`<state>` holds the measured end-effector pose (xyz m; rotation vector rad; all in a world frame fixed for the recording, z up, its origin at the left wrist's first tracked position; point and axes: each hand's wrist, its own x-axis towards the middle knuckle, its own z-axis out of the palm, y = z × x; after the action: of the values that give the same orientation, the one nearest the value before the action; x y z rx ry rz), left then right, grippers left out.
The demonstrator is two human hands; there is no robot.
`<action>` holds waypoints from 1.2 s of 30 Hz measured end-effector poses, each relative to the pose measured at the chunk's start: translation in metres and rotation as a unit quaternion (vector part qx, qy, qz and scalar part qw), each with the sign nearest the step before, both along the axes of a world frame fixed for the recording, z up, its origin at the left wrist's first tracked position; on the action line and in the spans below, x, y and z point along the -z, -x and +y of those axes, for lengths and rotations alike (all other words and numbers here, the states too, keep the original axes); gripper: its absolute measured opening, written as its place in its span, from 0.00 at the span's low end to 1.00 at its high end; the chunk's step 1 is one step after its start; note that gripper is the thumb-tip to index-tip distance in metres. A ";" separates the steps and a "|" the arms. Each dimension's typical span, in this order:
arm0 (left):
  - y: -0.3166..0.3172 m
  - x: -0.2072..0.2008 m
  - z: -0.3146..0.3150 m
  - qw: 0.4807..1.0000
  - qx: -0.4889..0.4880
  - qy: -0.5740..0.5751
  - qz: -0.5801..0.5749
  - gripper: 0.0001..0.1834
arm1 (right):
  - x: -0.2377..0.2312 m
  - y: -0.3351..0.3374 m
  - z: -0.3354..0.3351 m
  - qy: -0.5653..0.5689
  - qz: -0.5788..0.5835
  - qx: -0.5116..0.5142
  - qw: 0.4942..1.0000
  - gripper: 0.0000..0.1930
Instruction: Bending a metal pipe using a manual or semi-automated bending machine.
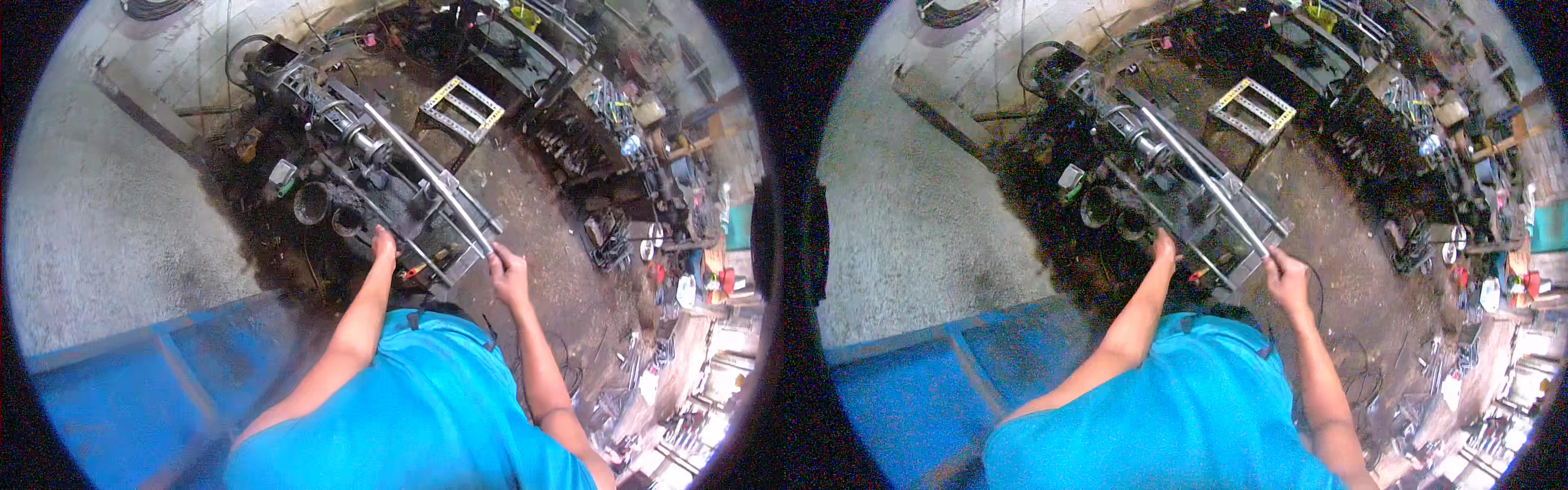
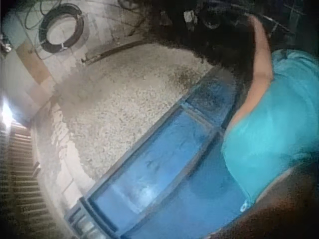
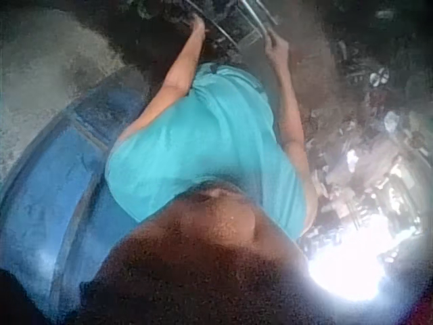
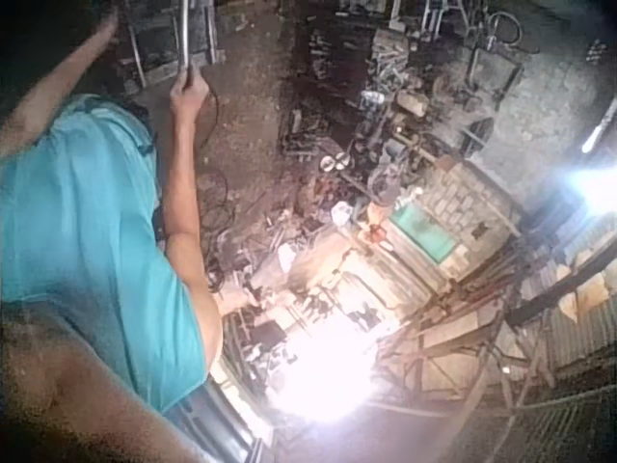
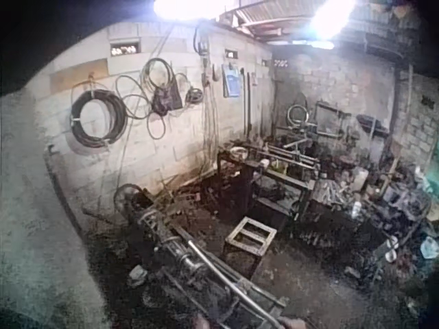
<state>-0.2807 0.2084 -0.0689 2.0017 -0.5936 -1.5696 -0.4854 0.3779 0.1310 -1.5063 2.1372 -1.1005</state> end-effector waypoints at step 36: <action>0.065 0.069 -0.021 0.929 -0.323 -0.156 -0.085 0.35 | 0.004 0.004 -0.001 -0.009 0.148 -0.065 0.987 0.23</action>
<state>-0.3453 0.1871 -0.1380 2.2559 0.2763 -1.1332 -0.4895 0.3772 0.1266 -1.8721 2.1868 -0.8565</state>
